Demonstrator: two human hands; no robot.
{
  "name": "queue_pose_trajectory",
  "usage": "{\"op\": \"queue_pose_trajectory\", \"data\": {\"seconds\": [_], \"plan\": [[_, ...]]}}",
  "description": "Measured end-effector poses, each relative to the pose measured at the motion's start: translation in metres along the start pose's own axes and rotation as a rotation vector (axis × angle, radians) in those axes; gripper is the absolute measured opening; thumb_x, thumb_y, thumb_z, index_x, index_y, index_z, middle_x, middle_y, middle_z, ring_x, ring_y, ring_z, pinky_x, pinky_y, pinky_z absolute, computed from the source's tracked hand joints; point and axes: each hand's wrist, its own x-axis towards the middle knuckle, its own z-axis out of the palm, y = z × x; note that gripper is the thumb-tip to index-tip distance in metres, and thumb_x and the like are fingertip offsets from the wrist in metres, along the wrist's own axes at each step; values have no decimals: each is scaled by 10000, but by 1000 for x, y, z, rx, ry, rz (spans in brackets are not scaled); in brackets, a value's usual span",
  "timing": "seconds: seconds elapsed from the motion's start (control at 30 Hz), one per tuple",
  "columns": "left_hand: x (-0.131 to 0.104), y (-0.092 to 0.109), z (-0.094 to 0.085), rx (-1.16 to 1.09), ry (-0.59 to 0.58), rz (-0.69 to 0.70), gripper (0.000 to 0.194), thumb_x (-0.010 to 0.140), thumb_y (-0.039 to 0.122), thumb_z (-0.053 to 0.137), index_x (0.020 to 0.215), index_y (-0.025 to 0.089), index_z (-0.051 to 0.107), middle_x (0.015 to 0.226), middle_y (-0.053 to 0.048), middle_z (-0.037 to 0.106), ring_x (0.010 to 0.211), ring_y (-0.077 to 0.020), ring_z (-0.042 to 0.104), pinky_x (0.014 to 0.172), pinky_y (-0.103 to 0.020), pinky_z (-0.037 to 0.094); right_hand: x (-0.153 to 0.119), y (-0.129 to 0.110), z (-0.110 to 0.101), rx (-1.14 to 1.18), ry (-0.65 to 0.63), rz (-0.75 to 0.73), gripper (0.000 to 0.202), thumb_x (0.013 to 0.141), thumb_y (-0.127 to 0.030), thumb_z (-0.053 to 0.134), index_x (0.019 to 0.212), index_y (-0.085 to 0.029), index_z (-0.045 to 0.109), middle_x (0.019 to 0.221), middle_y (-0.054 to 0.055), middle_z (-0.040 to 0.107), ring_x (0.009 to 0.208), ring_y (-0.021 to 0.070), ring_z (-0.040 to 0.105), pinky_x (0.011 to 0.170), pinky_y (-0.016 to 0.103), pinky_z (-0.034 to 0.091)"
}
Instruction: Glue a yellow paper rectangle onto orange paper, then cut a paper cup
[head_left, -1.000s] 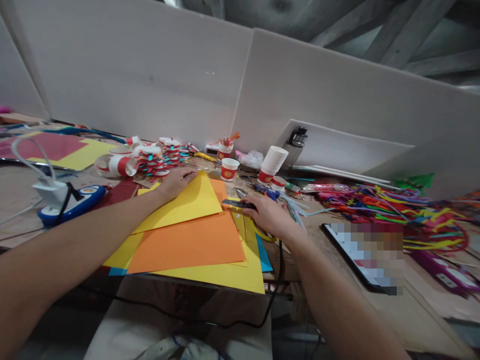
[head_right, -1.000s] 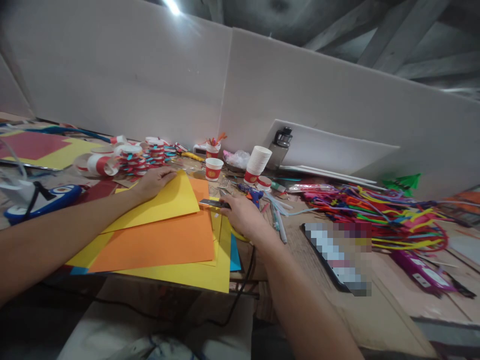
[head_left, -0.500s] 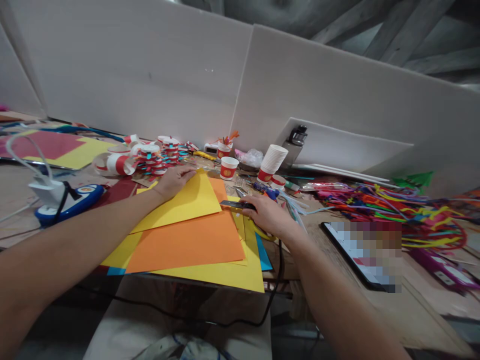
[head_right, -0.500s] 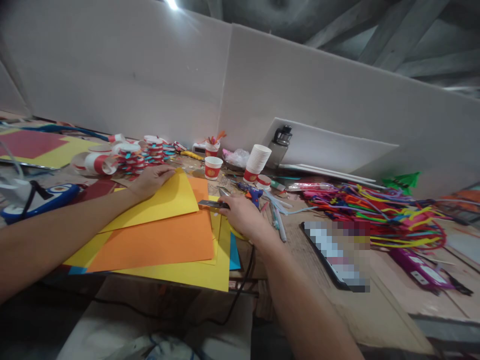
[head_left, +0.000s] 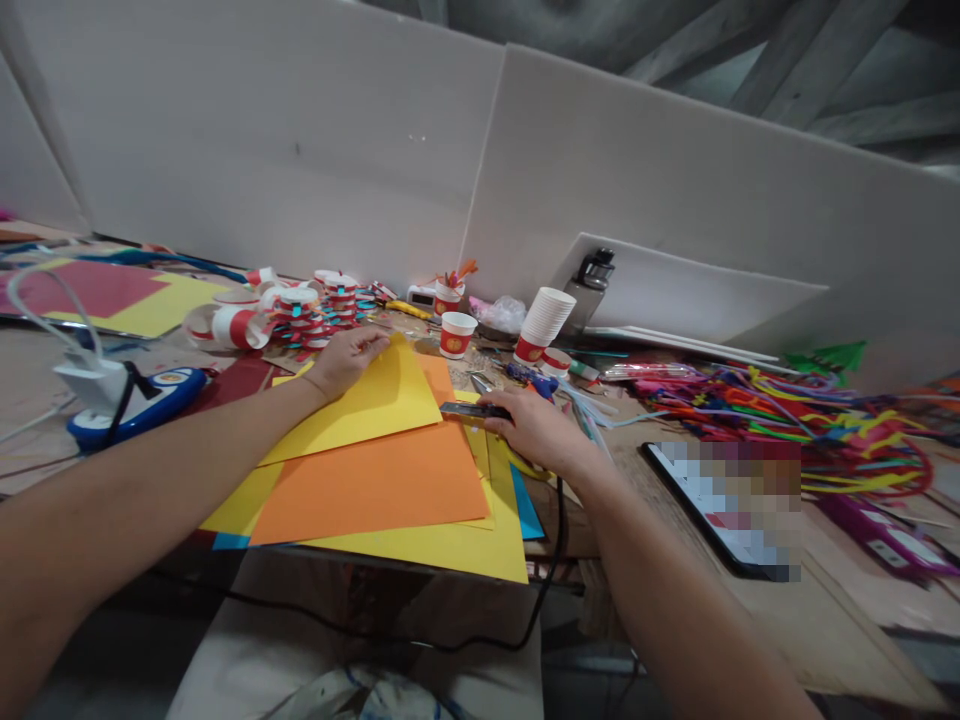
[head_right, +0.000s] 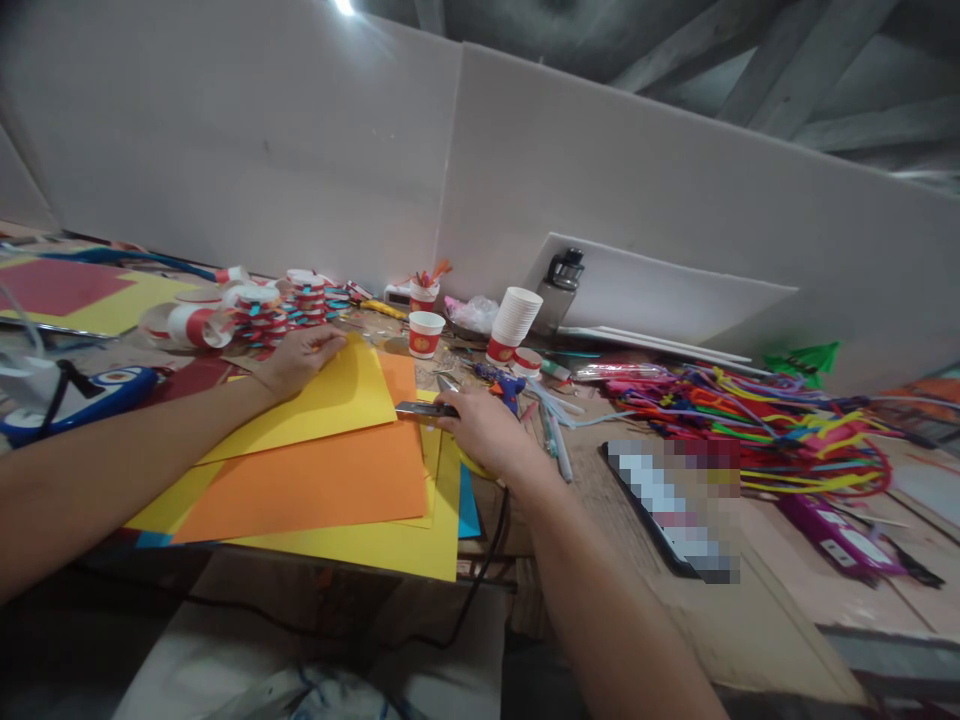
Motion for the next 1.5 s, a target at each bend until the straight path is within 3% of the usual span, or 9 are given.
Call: {"op": "queue_pose_trajectory", "data": {"seconds": [0.23,0.37,0.47,0.57,0.73,0.83,1.07,1.5], "plan": [[0,1,-1,57,-8,15,344,876,414,439,873,136,641,871,-60,669,783,-170,575,731,-264,439,2,2,2,36,-35,-111,260,877,-229,587,1126,-216,662,1063,88,651,1008,209,587,842,281,414],[1,-1,2,139,-115,21,288,870,353,466,961,148,646,949,-69,677,862,-200,604,799,-306,465,2,0,1,12,-55,-125,258,882,-236,583,1121,-205,675,1053,99,642,1007,218,575,849,293,404],[1,-1,2,233,-174,128,286,814,292,572,1063,157,614,1084,-97,646,995,-228,589,897,-356,460,2,-1,2,-3,-61,-125,278,880,-235,589,1142,-202,676,1045,104,625,1016,226,558,866,314,396],[0,5,-1,231,-186,308,253,827,283,596,1045,154,610,1113,-115,622,1079,-237,557,969,-386,430,2,-2,3,-6,-70,-133,278,874,-220,599,1140,-208,681,1025,98,604,1002,219,543,857,312,392],[-5,21,-1,62,-566,492,225,882,356,570,995,188,668,1073,-92,646,1044,-198,586,958,-325,437,2,-3,5,4,-58,-151,325,874,-195,597,1192,-226,660,1032,87,595,1012,216,514,884,321,369],[-9,24,3,66,-667,493,326,866,414,593,1102,201,664,1183,-116,622,1135,-226,557,1023,-355,391,2,-4,6,-1,-56,-149,340,885,-178,576,1205,-263,655,1041,80,588,1003,210,502,880,324,361],[-10,18,7,72,-710,485,391,892,466,543,1170,210,643,1246,-129,604,1184,-240,522,1054,-386,355,2,-9,4,5,-92,-105,364,892,-157,564,1215,-299,656,1044,80,573,965,202,490,862,330,356],[-7,22,4,108,-737,543,363,921,436,506,1155,208,664,1262,-133,610,1191,-245,526,1049,-387,343,5,-3,9,-47,-70,-129,334,893,-200,580,1210,-259,664,1038,96,590,982,223,468,866,346,346]]}}
